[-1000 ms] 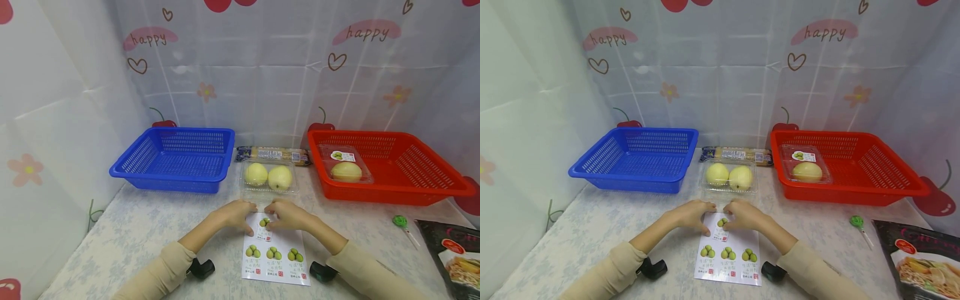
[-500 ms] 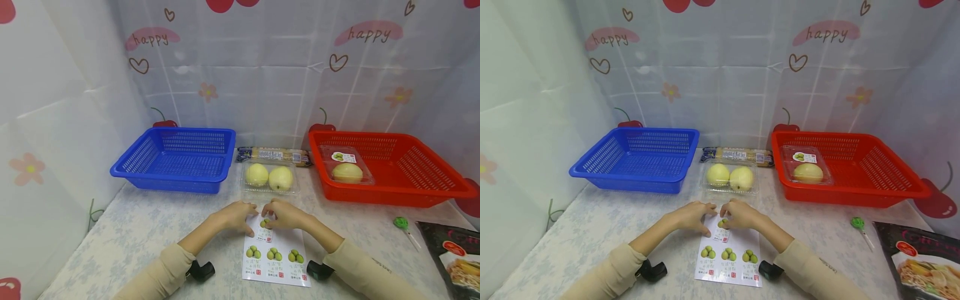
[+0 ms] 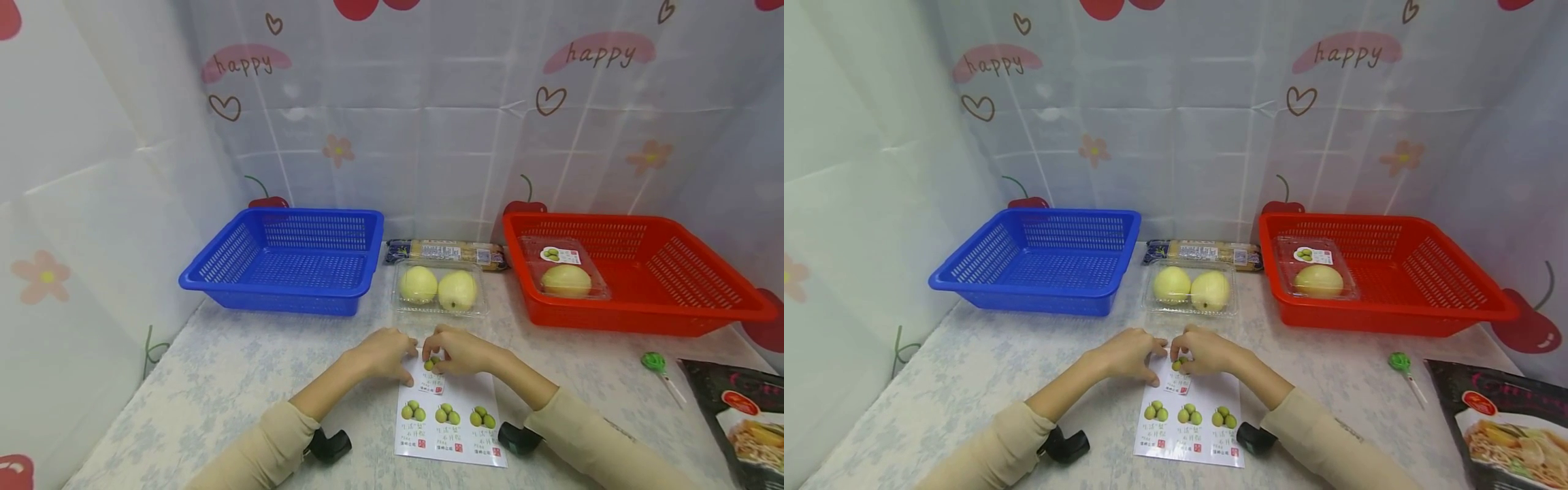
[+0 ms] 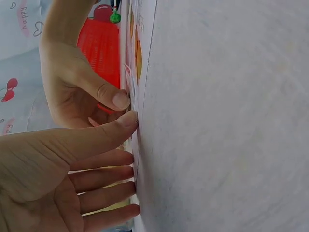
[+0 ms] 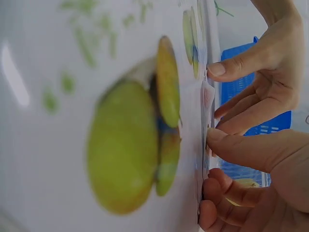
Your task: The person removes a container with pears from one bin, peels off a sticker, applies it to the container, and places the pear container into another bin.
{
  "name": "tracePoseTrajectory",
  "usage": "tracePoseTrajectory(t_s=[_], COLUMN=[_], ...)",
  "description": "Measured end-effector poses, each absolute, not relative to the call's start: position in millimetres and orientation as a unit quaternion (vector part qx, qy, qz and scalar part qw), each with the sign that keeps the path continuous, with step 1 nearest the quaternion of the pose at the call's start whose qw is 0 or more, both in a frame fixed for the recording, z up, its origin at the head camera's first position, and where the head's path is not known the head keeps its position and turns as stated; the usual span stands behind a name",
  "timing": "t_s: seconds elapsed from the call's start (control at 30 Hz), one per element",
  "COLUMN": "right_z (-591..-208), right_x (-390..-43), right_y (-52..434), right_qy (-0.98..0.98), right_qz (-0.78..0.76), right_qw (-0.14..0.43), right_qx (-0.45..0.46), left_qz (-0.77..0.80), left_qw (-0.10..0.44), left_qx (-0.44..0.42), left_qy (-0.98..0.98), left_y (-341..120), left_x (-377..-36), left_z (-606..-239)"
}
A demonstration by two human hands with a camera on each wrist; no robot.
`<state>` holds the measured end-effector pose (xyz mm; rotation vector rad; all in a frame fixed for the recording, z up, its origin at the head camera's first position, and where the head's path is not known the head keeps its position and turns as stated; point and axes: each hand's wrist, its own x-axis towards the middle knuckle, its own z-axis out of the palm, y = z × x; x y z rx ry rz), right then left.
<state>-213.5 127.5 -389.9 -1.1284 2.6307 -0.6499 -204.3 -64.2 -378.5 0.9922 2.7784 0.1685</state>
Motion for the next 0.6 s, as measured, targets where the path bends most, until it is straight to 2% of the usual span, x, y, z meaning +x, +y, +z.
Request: tracePoseTrajectory(t_s=[0.33, 0.6], right_z=[-390.2, -390.1], right_x=[-218.5, -220.0], right_y=[127.4, 128.4], right_qy=[0.893, 0.895], right_qz=[-0.217, -0.236], right_qw=[0.125, 0.121], right_qx=[-0.373, -0.359], left_qz=[0.061, 0.061], left_qw=[0.088, 0.072], left_qx=[0.327, 0.324], left_qy=[0.939, 0.941], left_y=[-66.9, -68.6], left_x=[-204.4, -205.4], left_z=[-380.5, -382.4])
